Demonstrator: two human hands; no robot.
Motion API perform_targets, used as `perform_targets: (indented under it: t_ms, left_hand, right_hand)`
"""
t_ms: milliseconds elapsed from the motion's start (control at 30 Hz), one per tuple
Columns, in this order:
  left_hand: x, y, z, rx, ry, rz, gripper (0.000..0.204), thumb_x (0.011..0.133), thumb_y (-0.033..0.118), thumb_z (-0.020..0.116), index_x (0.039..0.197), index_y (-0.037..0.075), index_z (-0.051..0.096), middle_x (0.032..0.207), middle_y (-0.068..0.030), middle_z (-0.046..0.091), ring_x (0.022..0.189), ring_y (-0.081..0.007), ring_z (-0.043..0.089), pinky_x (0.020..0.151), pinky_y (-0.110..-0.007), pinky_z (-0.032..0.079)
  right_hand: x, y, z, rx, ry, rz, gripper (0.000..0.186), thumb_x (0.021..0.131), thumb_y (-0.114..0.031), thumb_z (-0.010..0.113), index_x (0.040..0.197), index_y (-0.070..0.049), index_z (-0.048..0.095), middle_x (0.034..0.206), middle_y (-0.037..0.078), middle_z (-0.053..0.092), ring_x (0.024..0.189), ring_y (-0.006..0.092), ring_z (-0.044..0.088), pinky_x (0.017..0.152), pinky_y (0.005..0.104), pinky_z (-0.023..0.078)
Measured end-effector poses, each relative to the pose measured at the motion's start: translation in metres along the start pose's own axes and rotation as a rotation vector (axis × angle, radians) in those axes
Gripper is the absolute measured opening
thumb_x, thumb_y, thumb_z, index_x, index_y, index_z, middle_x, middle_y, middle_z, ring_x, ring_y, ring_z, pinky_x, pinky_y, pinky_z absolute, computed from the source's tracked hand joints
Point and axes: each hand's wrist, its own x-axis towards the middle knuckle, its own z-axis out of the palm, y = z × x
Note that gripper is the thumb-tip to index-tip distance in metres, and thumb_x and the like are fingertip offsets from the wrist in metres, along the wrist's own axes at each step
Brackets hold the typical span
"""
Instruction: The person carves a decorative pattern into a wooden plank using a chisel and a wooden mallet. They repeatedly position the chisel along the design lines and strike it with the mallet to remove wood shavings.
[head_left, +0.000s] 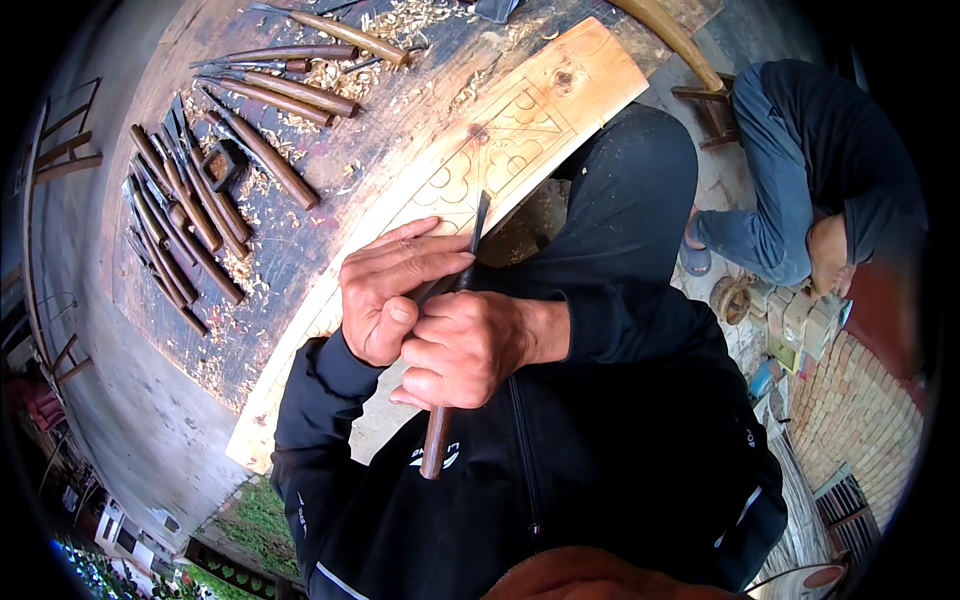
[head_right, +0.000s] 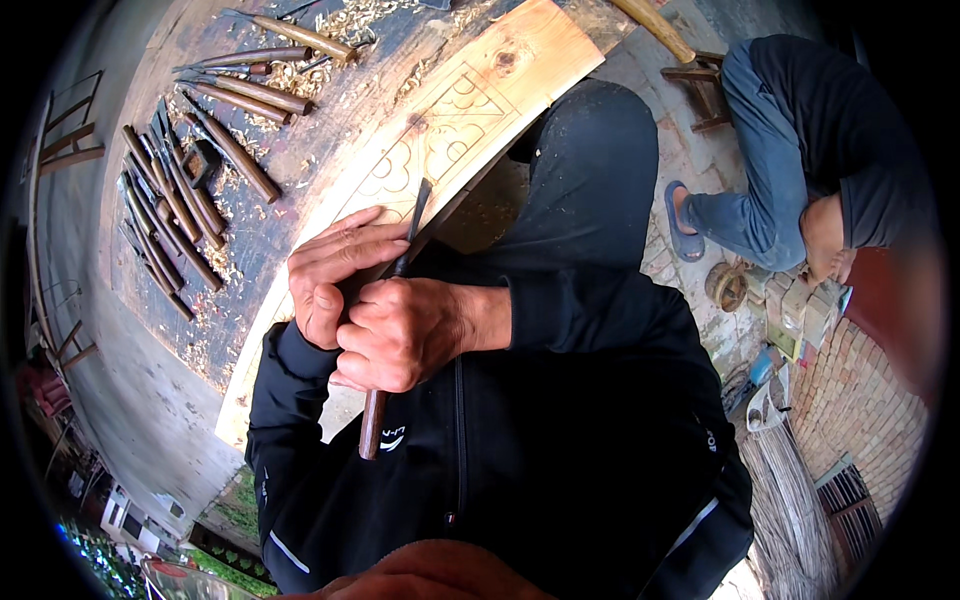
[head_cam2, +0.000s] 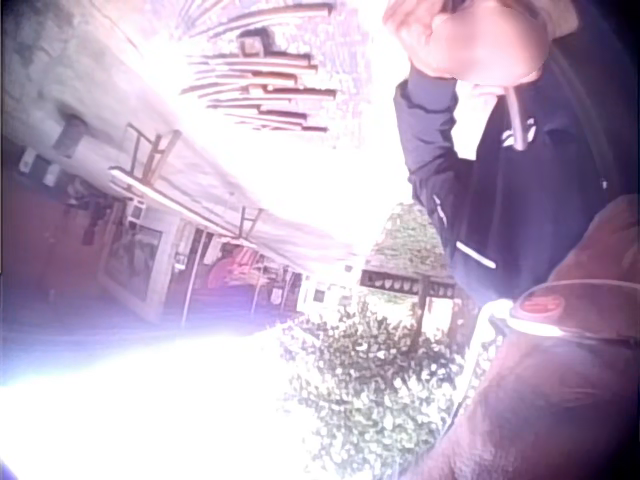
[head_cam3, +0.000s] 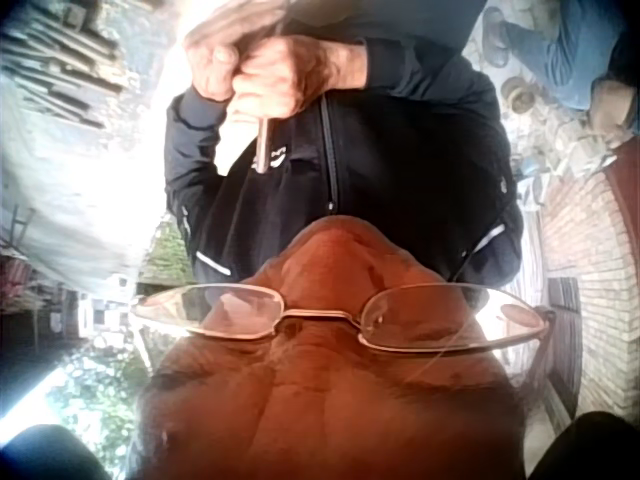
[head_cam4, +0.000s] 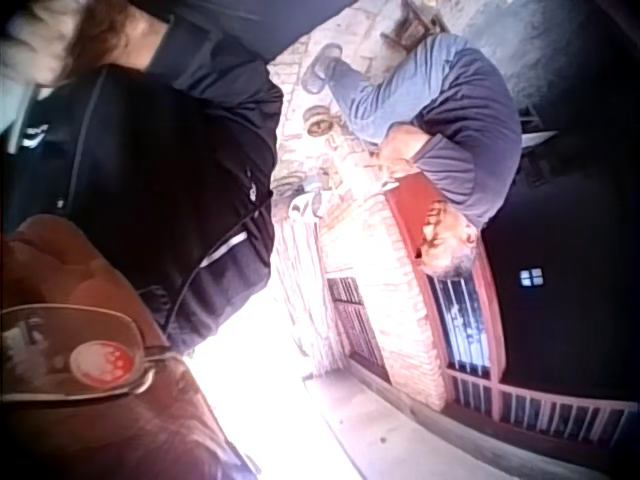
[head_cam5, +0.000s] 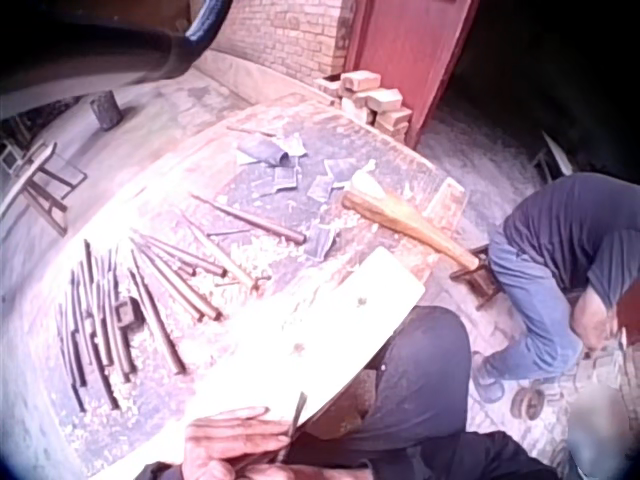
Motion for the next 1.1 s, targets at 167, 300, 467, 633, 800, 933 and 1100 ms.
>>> perform_targets:
  t_ms: [167, 300, 467, 633, 800, 933, 1100]
  left_hand:
    - [-0.002, -0.003, 0.001, -0.012, -0.003, -0.004, 0.094, 0.111, 0.069, 0.025, 0.111, -0.008, 0.08, 0.115, -0.0278, 0.079, 0.114, -0.0443, 0.077, 0.116, -0.056, 0.05]
    - [-0.007, -0.005, 0.004, 0.006, -0.005, 0.015, 0.092, 0.111, 0.068, 0.026, 0.112, -0.008, 0.08, 0.115, -0.0267, 0.079, 0.112, -0.0442, 0.077, 0.116, -0.056, 0.049]
    - [-0.002, 0.003, 0.003, -0.018, 0.068, 0.062, 0.069, 0.113, 0.053, 0.043, 0.11, -0.005, 0.079, 0.113, -0.0213, 0.081, 0.108, -0.0427, 0.077, 0.11, -0.053, 0.054]
    - [0.004, 0.027, 0.018, 0.442, 0.107, 0.214, 0.038, 0.087, 0.027, 0.084, 0.116, 0.003, 0.079, 0.128, -0.0143, 0.077, 0.109, -0.0338, 0.076, 0.095, -0.042, 0.06]
    - [0.009, 0.025, 0.051, 0.853, -0.016, 0.181, 0.056, 0.087, 0.029, 0.084, 0.135, 0.003, 0.071, 0.15, -0.0141, 0.065, 0.115, -0.0282, 0.067, 0.086, -0.037, 0.053]
    - [0.007, 0.011, 0.06, 1.021, 0.028, 0.214, 0.048, 0.087, 0.026, 0.084, 0.126, 0.0, 0.075, 0.147, -0.0139, 0.068, 0.115, -0.0263, 0.068, 0.082, -0.034, 0.049]
    - [0.002, 0.008, 0.057, 0.87, 0.131, 0.271, 0.044, 0.083, 0.023, 0.087, 0.119, 0.0, 0.078, 0.146, -0.014, 0.07, 0.112, -0.0235, 0.069, 0.078, -0.031, 0.05]
  right_hand:
    - [-0.008, 0.004, 0.0, 0.007, -0.058, 0.008, 0.046, 0.082, -0.023, 0.086, 0.063, -0.012, 0.046, 0.063, 0.001, 0.043, 0.054, 0.0171, 0.048, 0.05, 0.0332, 0.036]
    - [-0.012, 0.007, 0.002, -0.037, -0.06, -0.054, 0.038, 0.082, -0.019, 0.08, 0.063, -0.012, 0.048, 0.061, 0.001, 0.046, 0.053, 0.0166, 0.051, 0.05, 0.033, 0.039]
    - [0.01, 0.004, -0.029, 0.06, 0.004, 0.001, 0.043, 0.081, -0.014, 0.084, 0.065, -0.01, 0.044, 0.064, 0.002, 0.045, 0.052, 0.019, 0.049, 0.048, 0.0341, 0.037]
    - [0.029, -0.003, -0.105, 0.523, 0.423, 0.47, 0.04, 0.109, -0.035, 0.058, 0.083, -0.007, 0.048, 0.076, 0.016, 0.066, 0.055, 0.0174, 0.051, 0.051, 0.0305, 0.042]
    - [0.014, 0.014, -0.132, 0.897, 0.796, 0.594, 0.055, 0.112, -0.053, 0.044, 0.074, -0.013, 0.038, 0.071, 0.014, 0.057, 0.054, 0.0168, 0.044, 0.053, 0.0316, 0.036]
    - [0.001, 0.028, -0.127, 0.932, 0.844, 0.567, 0.067, 0.114, -0.063, 0.034, 0.067, -0.015, 0.033, 0.06, 0.009, 0.05, 0.043, 0.0143, 0.032, 0.049, 0.0311, 0.03]
    - [-0.004, 0.037, -0.125, 0.937, 0.814, 0.582, 0.068, 0.115, -0.065, 0.028, 0.068, -0.015, 0.033, 0.06, 0.009, 0.05, 0.043, 0.0139, 0.034, 0.047, 0.0296, 0.027]
